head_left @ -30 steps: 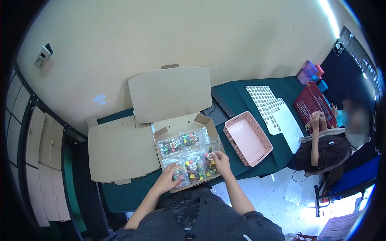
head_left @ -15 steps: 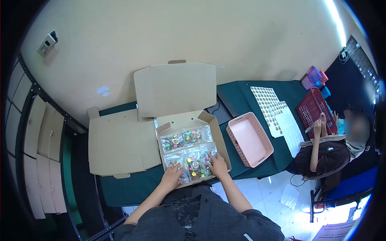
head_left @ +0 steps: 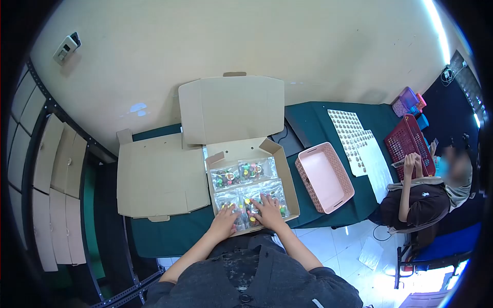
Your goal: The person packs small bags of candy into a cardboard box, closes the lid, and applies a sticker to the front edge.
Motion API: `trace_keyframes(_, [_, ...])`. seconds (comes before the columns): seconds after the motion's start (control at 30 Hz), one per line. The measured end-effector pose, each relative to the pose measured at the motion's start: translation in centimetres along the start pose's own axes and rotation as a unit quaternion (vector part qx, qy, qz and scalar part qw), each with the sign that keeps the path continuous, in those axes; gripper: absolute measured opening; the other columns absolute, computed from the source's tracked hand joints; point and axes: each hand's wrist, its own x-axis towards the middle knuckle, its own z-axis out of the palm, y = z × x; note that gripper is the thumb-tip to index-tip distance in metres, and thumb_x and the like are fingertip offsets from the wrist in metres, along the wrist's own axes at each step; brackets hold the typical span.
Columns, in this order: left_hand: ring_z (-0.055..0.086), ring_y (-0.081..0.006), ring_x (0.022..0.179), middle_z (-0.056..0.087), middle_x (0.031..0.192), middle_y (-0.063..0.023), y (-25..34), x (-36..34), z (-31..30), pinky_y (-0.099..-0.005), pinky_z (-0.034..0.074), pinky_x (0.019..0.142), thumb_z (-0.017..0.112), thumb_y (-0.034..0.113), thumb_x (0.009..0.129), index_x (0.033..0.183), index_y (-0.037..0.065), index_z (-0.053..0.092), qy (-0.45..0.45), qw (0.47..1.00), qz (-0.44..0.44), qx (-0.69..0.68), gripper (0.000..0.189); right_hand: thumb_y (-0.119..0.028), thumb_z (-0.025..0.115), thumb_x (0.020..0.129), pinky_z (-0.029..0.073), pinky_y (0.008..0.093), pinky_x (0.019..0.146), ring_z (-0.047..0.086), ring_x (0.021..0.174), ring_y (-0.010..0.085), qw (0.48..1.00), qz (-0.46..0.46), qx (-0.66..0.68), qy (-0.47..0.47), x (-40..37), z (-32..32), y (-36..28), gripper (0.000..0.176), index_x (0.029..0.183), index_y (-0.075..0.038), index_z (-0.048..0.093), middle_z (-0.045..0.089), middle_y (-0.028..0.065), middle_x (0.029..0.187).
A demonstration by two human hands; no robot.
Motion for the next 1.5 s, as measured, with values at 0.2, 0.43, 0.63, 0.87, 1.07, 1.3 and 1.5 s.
trace_keyframes(0.2, [0.032,-0.0422,0.124,0.034,0.135,-0.0207,0.4,0.0,-0.2,-0.0450,0.027,0.104,0.072,0.017,0.066,0.129,0.010,0.041,0.010,0.999,-0.006,-0.032,0.070,-0.047,0.050,0.084,0.023,0.0537,0.100,0.031,0.126,0.0396,1.000,0.012,-0.015,0.011,-0.2,-0.1,-0.2,0.055,0.133,-0.025,0.040,0.036,0.0204,0.135])
trace_keyframes(0.43, [0.030,-0.0403,0.126,0.032,0.135,-0.0216,1.0,1.9,-1.5,-0.0475,0.026,0.104,0.067,0.013,0.071,0.134,0.010,0.032,0.036,0.999,-0.022,-0.017,0.072,-0.041,0.043,0.090,0.032,0.0481,0.095,0.043,0.115,0.0360,0.994,0.049,0.051,0.082,0.2,-0.3,2.1,0.053,0.130,-0.007,0.039,0.047,0.0206,0.124])
trace_keyframes(0.63, [0.027,-0.0383,0.129,0.035,0.137,-0.0126,1.1,3.5,1.0,-0.0551,0.020,0.104,0.059,0.008,0.073,0.130,0.016,0.041,-0.008,0.996,0.077,0.049,0.060,-0.032,0.054,0.085,0.036,0.0441,0.094,0.045,0.110,0.0382,0.988,0.060,0.090,0.114,1.4,-0.5,2.5,0.053,0.128,-0.004,0.041,0.047,0.0227,0.121])
trace_keyframes(0.87, [0.032,-0.0361,0.127,0.041,0.133,-0.0086,1.7,2.2,1.6,-0.0628,0.012,0.102,0.051,0.009,0.079,0.132,0.022,0.039,-0.021,0.993,0.051,0.108,0.056,-0.030,0.057,0.083,0.034,0.0442,0.096,0.044,0.113,0.0394,0.989,0.024,0.096,0.106,2.1,-0.5,1.2,0.054,0.129,-0.006,0.040,0.044,0.0246,0.124])
trace_keyframes(1.07, [0.036,-0.0391,0.123,0.044,0.129,-0.0121,1.8,2.6,0.5,-0.0645,0.017,0.099,0.050,0.005,0.078,0.134,0.020,0.036,0.007,0.999,0.037,0.028,0.059,-0.027,0.058,0.081,0.035,0.0470,0.095,0.042,0.116,0.0367,0.994,0.033,0.092,0.045,1.7,-0.2,1.1,0.054,0.129,-0.009,0.040,0.045,0.0220,0.124])
trace_keyframes(1.3, [0.048,-0.0406,0.109,0.046,0.122,-0.0210,3.1,2.1,-3.2,-0.0477,0.039,0.092,0.049,0.005,0.078,0.136,0.013,0.032,0.102,0.983,-0.020,-0.154,0.061,-0.012,0.060,0.078,0.039,0.0405,0.093,0.048,0.107,0.0349,0.961,-0.011,0.156,0.229,0.2,-6.1,2.9,0.036,0.112,-0.005,0.055,0.053,0.0177,0.113])
trace_keyframes(1.5, [0.050,-0.0391,0.105,0.046,0.120,-0.0234,2.9,1.7,-3.3,-0.0441,0.043,0.086,0.047,0.005,0.080,0.137,0.007,0.028,0.161,0.982,-0.016,-0.100,0.060,-0.004,0.054,0.078,0.040,0.0401,0.086,0.052,0.097,0.0341,0.926,0.101,0.072,0.357,-1.3,-8.2,14.4,0.022,0.099,-0.003,0.060,0.058,0.0172,0.099])
